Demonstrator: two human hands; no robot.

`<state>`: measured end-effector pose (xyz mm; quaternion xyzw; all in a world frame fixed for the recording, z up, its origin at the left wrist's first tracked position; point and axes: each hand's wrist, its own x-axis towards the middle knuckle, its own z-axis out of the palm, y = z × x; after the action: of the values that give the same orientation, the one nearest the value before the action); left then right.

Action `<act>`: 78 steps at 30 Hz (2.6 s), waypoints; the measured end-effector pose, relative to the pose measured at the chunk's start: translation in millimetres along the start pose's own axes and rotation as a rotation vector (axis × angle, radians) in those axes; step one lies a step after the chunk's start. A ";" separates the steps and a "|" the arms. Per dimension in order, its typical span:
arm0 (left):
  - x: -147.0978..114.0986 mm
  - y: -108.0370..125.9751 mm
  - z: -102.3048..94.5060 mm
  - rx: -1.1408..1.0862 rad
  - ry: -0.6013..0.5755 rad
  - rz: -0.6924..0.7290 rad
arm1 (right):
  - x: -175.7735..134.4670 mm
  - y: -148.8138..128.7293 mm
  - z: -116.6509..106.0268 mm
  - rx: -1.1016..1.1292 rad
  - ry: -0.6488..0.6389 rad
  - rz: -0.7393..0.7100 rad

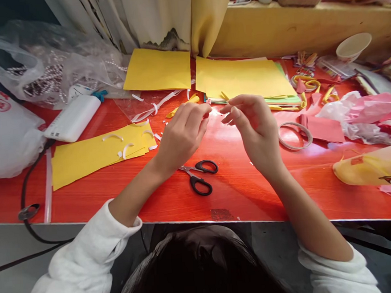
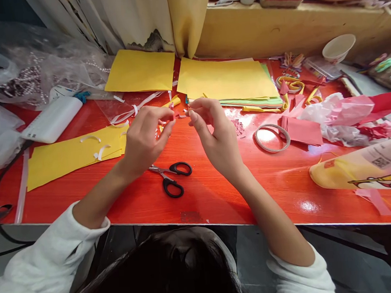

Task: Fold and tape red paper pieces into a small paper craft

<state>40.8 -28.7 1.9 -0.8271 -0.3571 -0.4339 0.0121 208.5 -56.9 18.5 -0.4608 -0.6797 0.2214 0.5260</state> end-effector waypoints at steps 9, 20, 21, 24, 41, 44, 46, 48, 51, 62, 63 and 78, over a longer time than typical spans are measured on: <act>4.0 9.9 -3.5 -0.526 0.140 -0.163 | 1.6 2.9 9.0 0.665 -0.411 0.674; 0.6 13.2 6.8 -0.617 0.088 -0.186 | -0.3 3.2 12.0 0.835 -0.069 0.506; 0.5 13.5 6.5 -0.603 0.085 -0.184 | -0.2 2.0 11.8 0.821 -0.067 0.490; 0.7 13.8 6.3 -0.560 0.078 -0.177 | -0.1 0.8 11.2 0.775 -0.070 0.417; 5.5 7.7 2.7 -0.226 0.153 0.048 | 0.9 5.0 7.8 0.620 -0.070 0.264; 4.2 7.6 3.5 -0.244 0.123 0.009 | 1.1 5.0 8.0 0.590 -0.070 0.296; 3.5 8.2 3.2 -0.254 0.093 -0.019 | 0.8 5.0 7.9 0.571 -0.062 0.299; 3.3 8.9 2.5 -0.247 0.075 0.006 | 0.2 5.1 7.8 0.564 -0.052 0.290; 3.5 9.1 2.1 -0.237 0.073 0.073 | -1.1 5.8 7.8 0.566 -0.045 0.288; 2.2 12.0 5.1 -0.397 0.056 -0.085 | -2.1 5.5 10.6 0.582 -0.046 0.312; 2.3 12.5 5.3 -0.412 0.051 -0.094 | -2.1 5.7 10.5 0.586 -0.048 0.316; -0.6 10.3 6.7 -0.252 0.093 -0.006 | -1.8 4.9 9.5 0.534 -0.037 0.296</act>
<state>51.6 -34.5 0.3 -0.8000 -0.3013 -0.5132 -0.0764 201.7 -54.3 10.4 -0.3962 -0.5322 0.4749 0.5782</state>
